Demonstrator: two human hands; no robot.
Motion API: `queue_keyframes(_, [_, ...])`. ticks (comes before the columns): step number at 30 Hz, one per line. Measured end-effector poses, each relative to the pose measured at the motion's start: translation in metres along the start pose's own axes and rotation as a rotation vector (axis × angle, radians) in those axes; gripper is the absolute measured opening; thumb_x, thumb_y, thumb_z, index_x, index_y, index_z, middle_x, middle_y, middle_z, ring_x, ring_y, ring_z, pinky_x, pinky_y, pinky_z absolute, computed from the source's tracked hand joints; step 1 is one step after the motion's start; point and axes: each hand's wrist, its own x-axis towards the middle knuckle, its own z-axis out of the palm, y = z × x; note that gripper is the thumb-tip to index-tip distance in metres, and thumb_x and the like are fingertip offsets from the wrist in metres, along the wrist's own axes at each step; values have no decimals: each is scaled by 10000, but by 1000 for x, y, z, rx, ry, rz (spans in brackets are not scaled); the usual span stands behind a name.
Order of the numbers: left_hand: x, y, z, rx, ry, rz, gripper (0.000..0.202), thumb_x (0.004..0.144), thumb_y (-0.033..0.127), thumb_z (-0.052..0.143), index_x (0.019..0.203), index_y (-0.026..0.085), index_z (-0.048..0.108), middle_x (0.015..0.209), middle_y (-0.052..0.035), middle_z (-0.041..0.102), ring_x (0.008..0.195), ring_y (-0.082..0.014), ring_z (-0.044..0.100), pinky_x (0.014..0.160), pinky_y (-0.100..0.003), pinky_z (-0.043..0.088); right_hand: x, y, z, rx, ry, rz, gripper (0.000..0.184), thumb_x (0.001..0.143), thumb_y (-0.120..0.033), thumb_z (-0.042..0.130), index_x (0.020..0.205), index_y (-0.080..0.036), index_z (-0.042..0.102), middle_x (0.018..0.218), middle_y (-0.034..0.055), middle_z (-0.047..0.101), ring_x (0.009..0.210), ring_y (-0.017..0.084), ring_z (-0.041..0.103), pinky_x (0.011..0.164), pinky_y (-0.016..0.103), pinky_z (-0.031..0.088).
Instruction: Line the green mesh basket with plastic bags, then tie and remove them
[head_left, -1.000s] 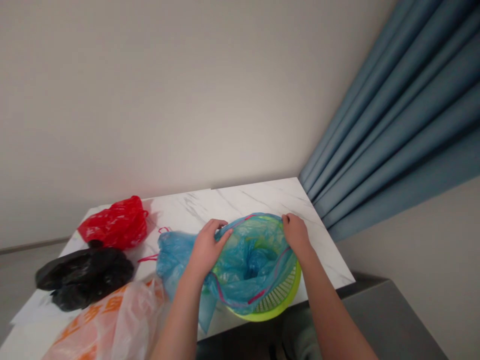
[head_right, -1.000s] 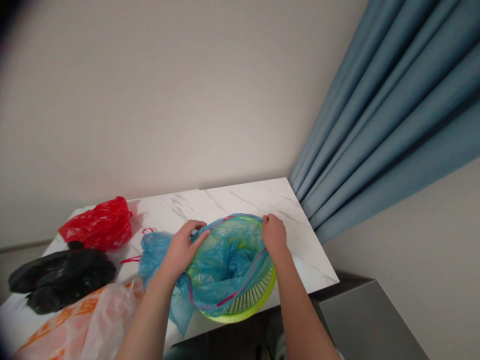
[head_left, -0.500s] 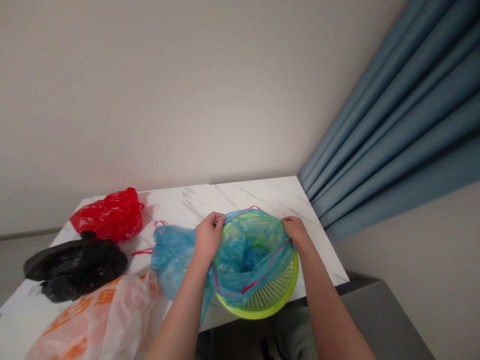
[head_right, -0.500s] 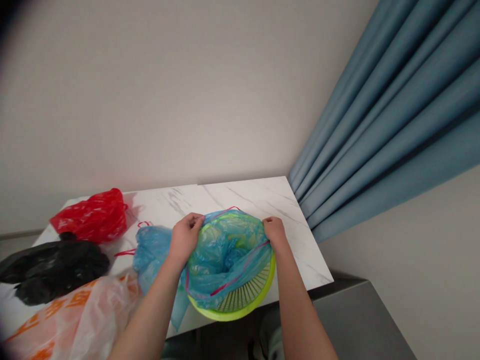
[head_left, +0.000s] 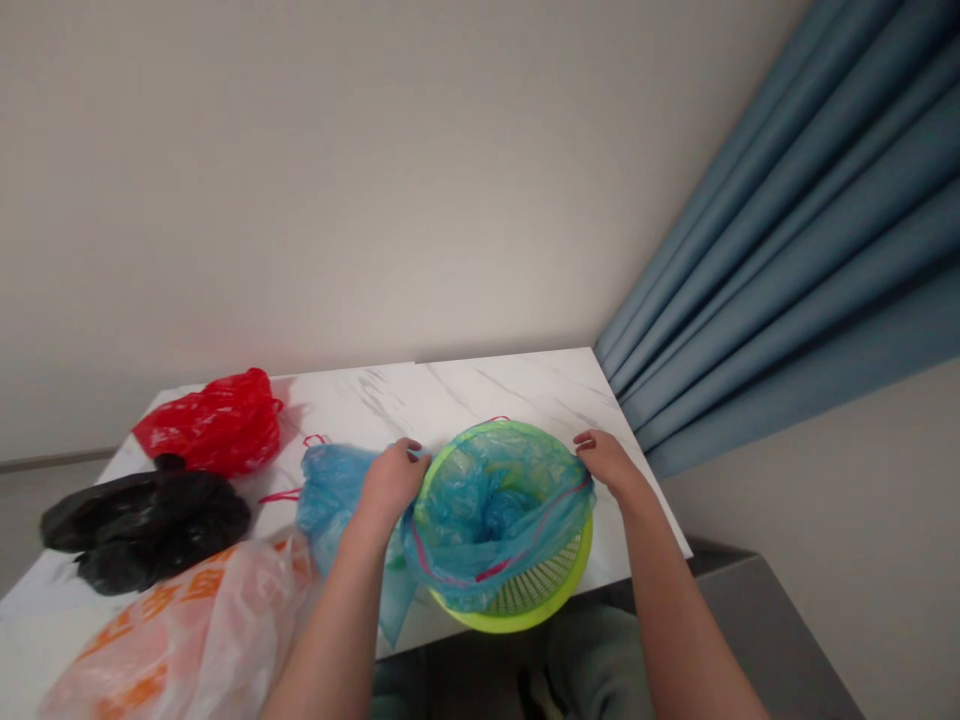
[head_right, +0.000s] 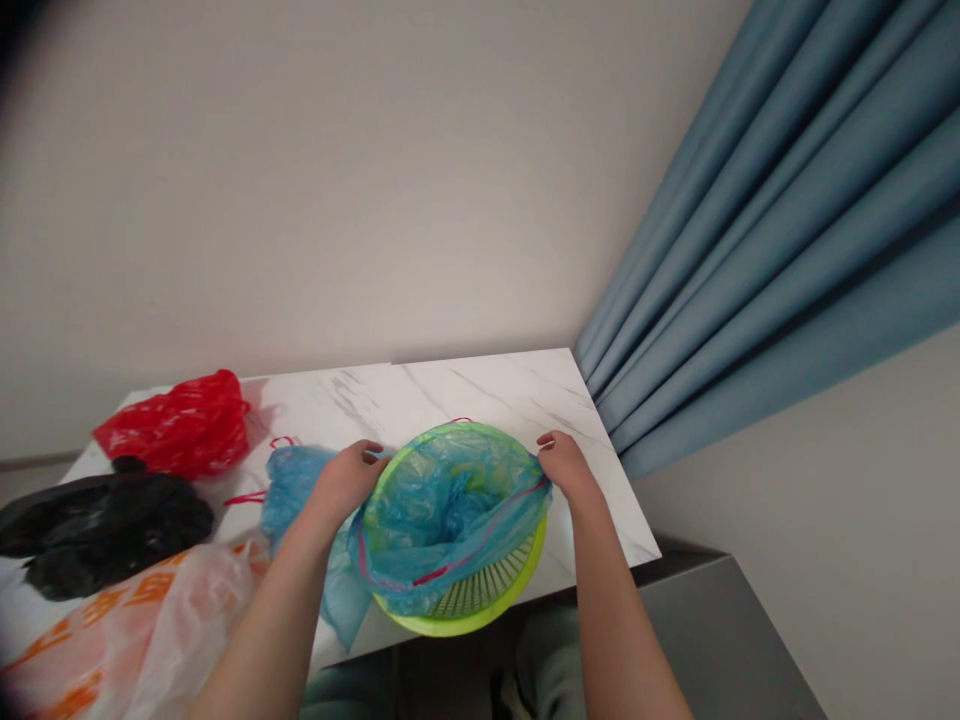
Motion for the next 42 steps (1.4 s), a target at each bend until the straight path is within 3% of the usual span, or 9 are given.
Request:
queue_keyframes(4, [-27,6,-22,68,53,69,403,848,478,483,1002,174,698,885,-104,738,832,-274,684,701,-319,465,-15,-2,-12,-2,-62,-14,234,819,-217,530,976,-113,668,1001,118,702,836,180,644,665,243,467])
queue_keyframes(8, [-44,4,-29,-140,-284,6,409,727,582,627,754,184,712,647,-67,694,576,-248,639,513,-300,421,-29,3,-17,-13,-264,78,467,903,-536,418,833,-131,639,763,118,684,593,173,596,492,257,425])
queue_keyframes(12, [-44,-7,-22,-282,-458,-69,312,577,496,763,567,208,642,481,-31,608,376,-204,523,373,-283,300,-32,6,-13,-56,-351,122,460,898,-515,437,652,-151,573,442,49,525,394,134,454,394,243,344])
queue_keyframes(20, [-24,-4,-11,-341,-198,156,224,681,426,665,692,205,692,730,-64,732,697,-263,665,617,-318,466,-15,-7,-2,234,-15,77,135,780,-165,512,684,-148,606,610,52,631,510,134,581,500,232,493])
queue_keyframes(26, [-18,1,-3,-573,-47,91,483,653,458,727,1020,160,625,845,-66,715,789,-244,673,704,-338,519,-9,-12,0,407,100,41,252,721,-113,521,940,-111,646,809,71,691,627,142,629,535,227,513])
queue_keyframes(30, [-24,-1,-12,-752,-107,64,649,637,397,748,1207,178,529,850,-25,660,754,-192,660,679,-316,530,-15,-8,-6,178,-35,33,132,770,-158,537,820,-106,647,556,24,604,465,116,526,436,216,398])
queue_keyframes(33, [-29,-5,-22,-844,-179,13,682,632,309,740,1258,202,491,863,-13,650,738,-166,658,690,-305,533,-24,-5,-12,19,-203,89,274,845,-276,503,649,-121,615,505,35,572,404,103,469,384,222,316])
queue_keyframes(38, [-32,-19,-34,-630,-419,-150,273,686,338,665,899,168,642,849,-67,703,763,-203,673,584,-249,487,-36,-1,-26,115,-432,104,378,892,-377,453,654,-137,621,512,27,583,402,84,460,393,200,325])
queue_keyframes(42, [-38,-22,-38,-468,-626,-36,188,696,349,643,719,166,680,757,-66,701,654,-181,625,463,-209,367,-38,7,-32,134,-638,-25,225,815,-345,566,721,-150,629,624,40,668,482,100,561,445,192,405])
